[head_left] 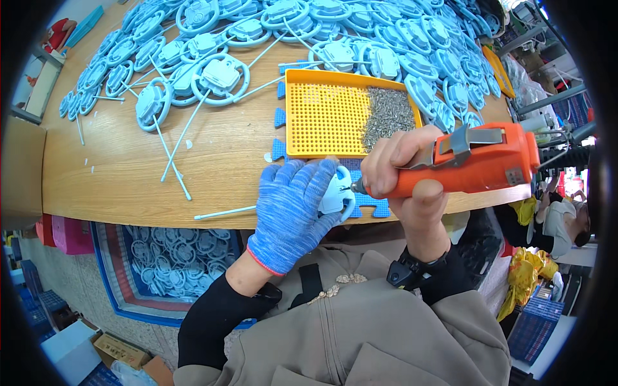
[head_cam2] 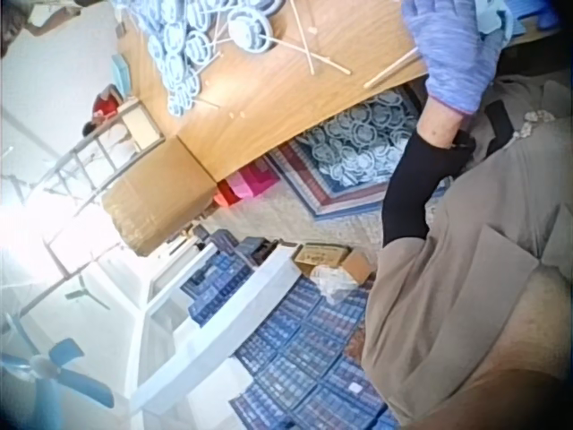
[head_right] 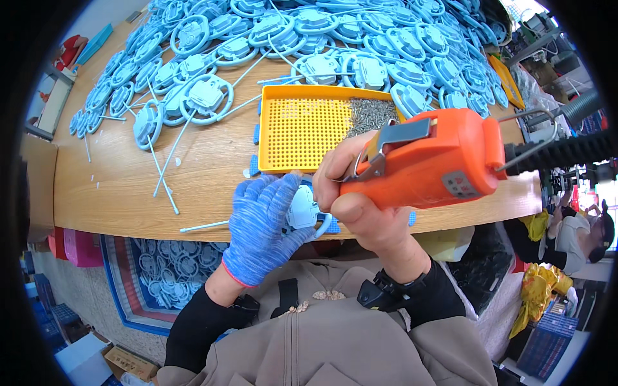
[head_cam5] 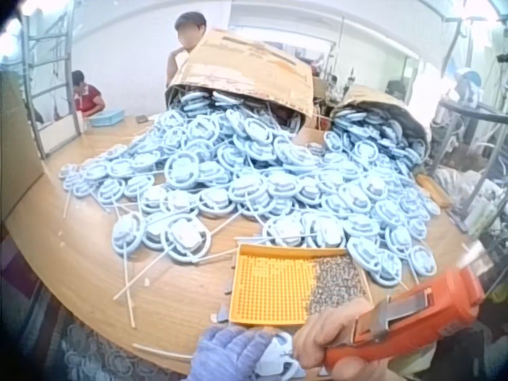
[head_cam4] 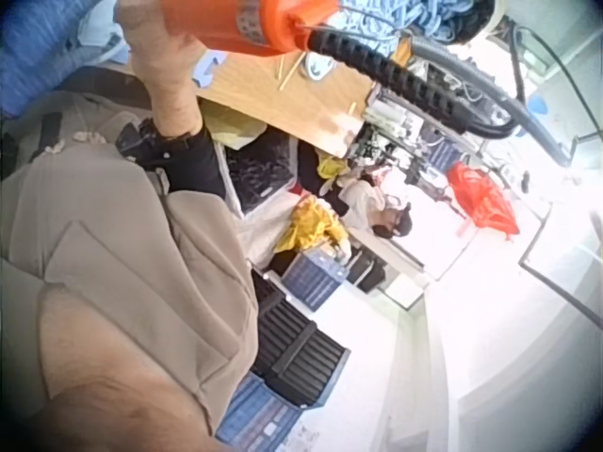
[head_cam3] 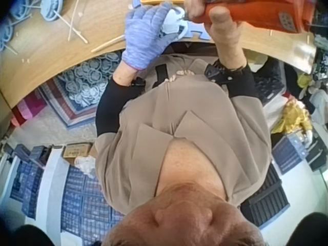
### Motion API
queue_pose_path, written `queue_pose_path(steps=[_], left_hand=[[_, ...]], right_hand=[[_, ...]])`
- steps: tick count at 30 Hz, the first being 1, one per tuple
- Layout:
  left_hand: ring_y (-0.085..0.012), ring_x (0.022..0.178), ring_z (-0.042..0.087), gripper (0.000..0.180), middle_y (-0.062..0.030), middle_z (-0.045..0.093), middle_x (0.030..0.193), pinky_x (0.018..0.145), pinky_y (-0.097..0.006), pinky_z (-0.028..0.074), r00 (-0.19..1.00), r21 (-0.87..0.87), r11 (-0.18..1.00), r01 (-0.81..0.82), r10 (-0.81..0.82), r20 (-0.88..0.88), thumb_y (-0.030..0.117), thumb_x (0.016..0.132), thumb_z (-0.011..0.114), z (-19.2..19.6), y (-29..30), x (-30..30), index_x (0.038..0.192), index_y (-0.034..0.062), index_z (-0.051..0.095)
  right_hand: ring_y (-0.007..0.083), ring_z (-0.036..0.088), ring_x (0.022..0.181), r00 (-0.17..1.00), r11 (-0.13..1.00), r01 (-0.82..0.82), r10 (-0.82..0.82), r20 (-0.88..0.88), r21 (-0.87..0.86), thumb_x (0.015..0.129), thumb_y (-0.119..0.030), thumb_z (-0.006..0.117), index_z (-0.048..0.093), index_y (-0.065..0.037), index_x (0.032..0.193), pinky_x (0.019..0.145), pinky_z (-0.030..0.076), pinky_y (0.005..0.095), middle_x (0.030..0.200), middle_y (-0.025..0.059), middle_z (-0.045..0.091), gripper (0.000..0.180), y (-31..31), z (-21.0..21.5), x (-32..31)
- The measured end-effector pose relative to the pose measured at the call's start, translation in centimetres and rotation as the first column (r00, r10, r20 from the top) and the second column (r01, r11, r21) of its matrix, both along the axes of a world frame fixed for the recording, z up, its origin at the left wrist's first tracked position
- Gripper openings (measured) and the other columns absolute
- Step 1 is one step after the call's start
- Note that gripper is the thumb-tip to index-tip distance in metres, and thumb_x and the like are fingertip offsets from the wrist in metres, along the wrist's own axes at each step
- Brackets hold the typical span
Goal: Using an electric screwdriver to assemble small blue plastic circular components at a factory workstation.
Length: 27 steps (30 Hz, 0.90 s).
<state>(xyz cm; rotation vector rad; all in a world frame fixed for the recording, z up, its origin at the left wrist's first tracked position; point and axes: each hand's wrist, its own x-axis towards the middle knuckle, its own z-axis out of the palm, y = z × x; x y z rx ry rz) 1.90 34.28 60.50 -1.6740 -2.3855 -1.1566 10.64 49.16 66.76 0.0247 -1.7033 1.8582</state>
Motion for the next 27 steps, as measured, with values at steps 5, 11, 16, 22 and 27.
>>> queue_pose_path(steps=[5,11,16,22,27], left_hand=[[-0.0336,0.1,0.056,0.066,-0.0129,0.061,0.105,0.089,-0.046,0.04,1.0,0.024,0.999,0.021,-0.021,0.002,0.029,0.068,0.08,-0.1,0.5,-0.4,0.124,0.0046,0.055],[-0.0311,0.1,0.056,0.062,-0.0107,0.061,0.106,0.093,-0.047,0.039,0.994,-0.042,0.993,0.107,-0.108,-0.011,0.028,0.069,0.078,0.4,1.1,-0.9,0.122,0.0053,0.056],[-0.0303,0.101,0.057,0.062,-0.01,0.061,0.107,0.098,-0.046,0.036,0.992,0.001,0.994,0.113,-0.113,-0.059,0.026,0.07,0.077,1.0,-0.8,-0.7,0.124,0.0062,0.054],[-0.0339,0.111,0.054,0.077,-0.0152,0.058,0.119,0.099,-0.045,0.04,0.99,-0.42,0.897,-0.139,0.119,-0.072,0.017,0.064,0.081,5.9,-11.8,-3.9,0.132,0.004,0.048],[-0.0364,0.119,0.05,0.086,-0.02,0.052,0.129,0.101,-0.044,0.04,0.952,-0.302,0.908,-0.291,0.244,-0.183,0.021,0.064,0.083,2.5,-10.2,-12.1,0.138,0.0053,0.042]], right_hand=[[0.0134,0.056,0.063,0.993,0.993,-0.071,0.062,-0.097,-0.091,0.078,-0.033,0.08,0.052,-0.003,0.094,0.056,0.045,0.0267,0.068,0.0044,0.056,0.043,-0.4,-0.5,-0.3],[0.0128,0.054,0.059,0.996,0.985,-0.08,0.075,-0.038,-0.154,0.077,-0.035,0.081,0.053,-0.003,0.09,0.054,0.044,0.026,0.065,0.0039,0.055,0.044,0.0,-0.6,-0.7],[0.014,0.052,0.058,0.988,0.989,-0.149,0.149,0.046,0.005,0.083,-0.055,0.067,0.048,-0.008,0.093,0.053,0.045,0.0293,0.065,0.0026,0.051,0.052,-0.1,0.3,-1.1],[0.016,0.055,0.059,0.975,0.991,-0.025,-0.005,-0.223,-0.132,0.09,-0.036,0.065,0.053,-0.005,0.096,0.053,0.048,0.0296,0.068,0.0053,0.055,0.034,5.5,0.3,-4.1],[0.017,0.053,0.064,0.97,0.981,0.164,-0.18,-0.167,-0.103,0.089,-0.036,0.067,0.054,-0.006,0.097,0.063,0.046,0.0353,0.071,0.0059,0.056,0.034,9.4,-2.0,-9.0]])
